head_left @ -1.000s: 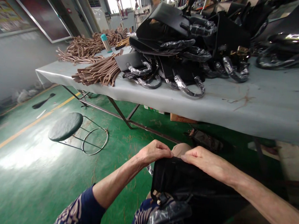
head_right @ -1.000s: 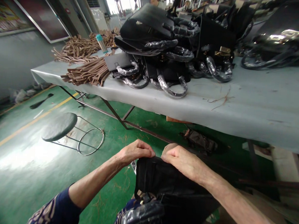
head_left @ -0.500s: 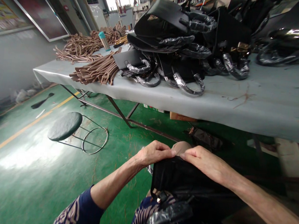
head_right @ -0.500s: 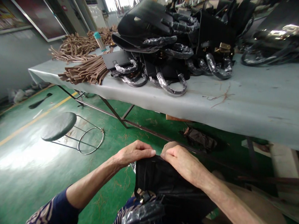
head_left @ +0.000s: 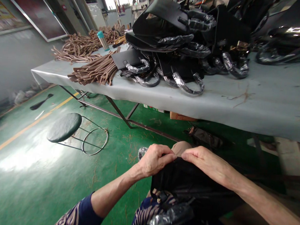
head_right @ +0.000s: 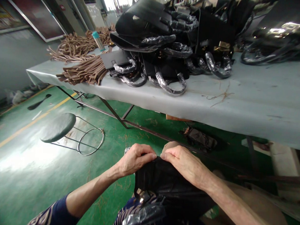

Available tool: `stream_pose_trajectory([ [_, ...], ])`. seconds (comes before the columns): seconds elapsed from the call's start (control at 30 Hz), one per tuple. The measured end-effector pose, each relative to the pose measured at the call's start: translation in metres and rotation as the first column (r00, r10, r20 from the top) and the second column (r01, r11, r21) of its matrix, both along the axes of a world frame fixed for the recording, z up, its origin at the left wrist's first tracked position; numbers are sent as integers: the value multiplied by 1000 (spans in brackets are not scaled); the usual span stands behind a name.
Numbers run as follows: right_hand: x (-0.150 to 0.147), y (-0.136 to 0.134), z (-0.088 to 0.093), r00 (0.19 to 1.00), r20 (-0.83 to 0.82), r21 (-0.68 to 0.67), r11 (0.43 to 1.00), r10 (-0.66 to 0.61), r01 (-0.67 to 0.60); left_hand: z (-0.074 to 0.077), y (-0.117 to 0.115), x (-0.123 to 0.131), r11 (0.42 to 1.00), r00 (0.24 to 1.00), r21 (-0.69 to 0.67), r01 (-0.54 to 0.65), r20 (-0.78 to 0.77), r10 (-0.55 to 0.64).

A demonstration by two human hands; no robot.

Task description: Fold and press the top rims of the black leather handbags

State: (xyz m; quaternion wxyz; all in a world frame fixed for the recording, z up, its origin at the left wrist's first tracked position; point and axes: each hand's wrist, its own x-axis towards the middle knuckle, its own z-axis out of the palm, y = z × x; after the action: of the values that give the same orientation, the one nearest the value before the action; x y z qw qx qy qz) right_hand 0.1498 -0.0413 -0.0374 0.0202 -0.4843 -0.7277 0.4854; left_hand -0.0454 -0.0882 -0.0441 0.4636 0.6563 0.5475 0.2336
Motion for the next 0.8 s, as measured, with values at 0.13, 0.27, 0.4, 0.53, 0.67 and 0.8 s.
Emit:
stream_pose_trajectory([
  [0.13,1,0,6,997,-60,-66,996,52,-56,-1,-1,0,1000,1000,20,-9,-7,9],
  [0.27,0,1,8,997,-77,-105,994,28,-36,-4,0,0,999,999,-20,-25,47,26],
  [0.4,-3,3,10,990,-136,-190,979,41,-67,-5,0,1,995,996,-94,-31,79,38],
  [0.53,-7,8,10,986,-165,-240,969,24,-64,-9,2,1,979,993,-199,-51,91,70],
  [0.67,-11,12,8,989,-134,-154,985,56,-76,-12,4,0,950,988,-298,-97,88,129],
  [0.8,-14,10,8,988,-120,-67,992,98,-106,-13,5,2,944,980,-308,-119,113,161],
])
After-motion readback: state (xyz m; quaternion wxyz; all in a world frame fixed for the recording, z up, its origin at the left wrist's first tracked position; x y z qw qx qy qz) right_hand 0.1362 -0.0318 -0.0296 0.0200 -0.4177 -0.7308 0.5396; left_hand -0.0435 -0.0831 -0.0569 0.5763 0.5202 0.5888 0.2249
